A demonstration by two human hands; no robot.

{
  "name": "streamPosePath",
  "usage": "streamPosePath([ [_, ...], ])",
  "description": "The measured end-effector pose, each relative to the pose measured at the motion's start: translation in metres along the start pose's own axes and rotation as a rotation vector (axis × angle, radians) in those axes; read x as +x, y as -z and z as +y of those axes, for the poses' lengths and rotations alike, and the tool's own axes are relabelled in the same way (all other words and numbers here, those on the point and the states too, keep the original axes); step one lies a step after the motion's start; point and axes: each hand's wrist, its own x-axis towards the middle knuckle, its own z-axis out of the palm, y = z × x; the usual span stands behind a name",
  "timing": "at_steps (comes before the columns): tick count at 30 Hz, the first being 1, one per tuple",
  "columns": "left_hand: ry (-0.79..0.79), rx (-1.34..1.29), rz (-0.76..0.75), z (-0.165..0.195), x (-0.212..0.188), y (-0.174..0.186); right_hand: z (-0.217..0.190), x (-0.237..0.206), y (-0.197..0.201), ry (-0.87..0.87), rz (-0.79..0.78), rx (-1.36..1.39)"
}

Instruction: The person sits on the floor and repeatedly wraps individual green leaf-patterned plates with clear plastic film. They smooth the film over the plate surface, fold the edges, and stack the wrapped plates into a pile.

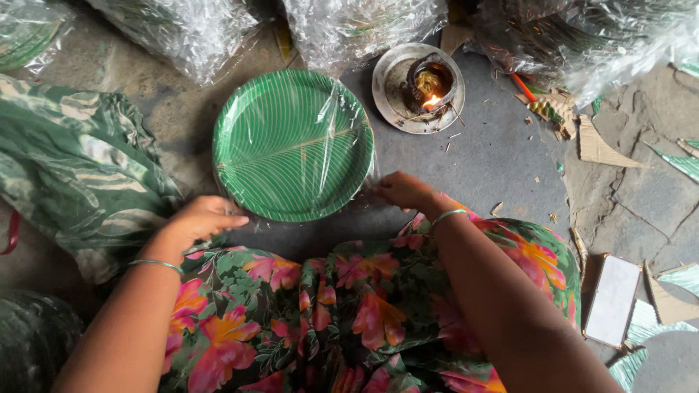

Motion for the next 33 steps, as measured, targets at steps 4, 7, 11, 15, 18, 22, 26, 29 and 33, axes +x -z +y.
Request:
streamPosePath([
  [4, -0.267, 0.686, 0.342, 0.007, -0.051, -0.026, -0.068, -0.038, 0.004, -0.084, 0.039, -0.637],
  [7, -0.344, 1.105, 0.799, 0.036, -0.16, -0.03, -0.139, -0.133, 0.046, -0.083, 0.085, -0.837],
  [11, -1.022, 0.905, 1.086, 0.087, -0.273, 0.023, -0.191, -0.246, 0.155, 0.741, 0.677, -0.287],
  [15, -1.053, 0.229, 0.965, 0.144, -0.208, 0.037, -0.194, -0.139, 0.153, 0.587, 0.723, 0.434],
  [18, -0.965, -0.24, 0.839, 0.145, -0.154, 0.02, -0.164, -0.085, 0.104, 0.322, 0.531, 0.548],
  [22, -1.179, 0.256, 1.161, 0.114, -0.137, 0.017, -0.124, -0.1, 0.086, 0.39, 0.45, 0.701],
  [26, -0.873, 0.245, 1.094, 0.104, -0.088, 0.02, -0.122, -0.097, 0.098, 0.555, 0.749, 0.314],
  [29, -0.398, 0.28, 0.861, 0.099, -0.029, 0.007, -0.113, -0.07, 0.091, 0.458, 0.796, 0.476],
  [33, -0.63, 0.258, 0.976, 0.098, 0.019, -0.024, -0.067, -0.045, 0.075, 0.255, 0.689, 0.857],
])
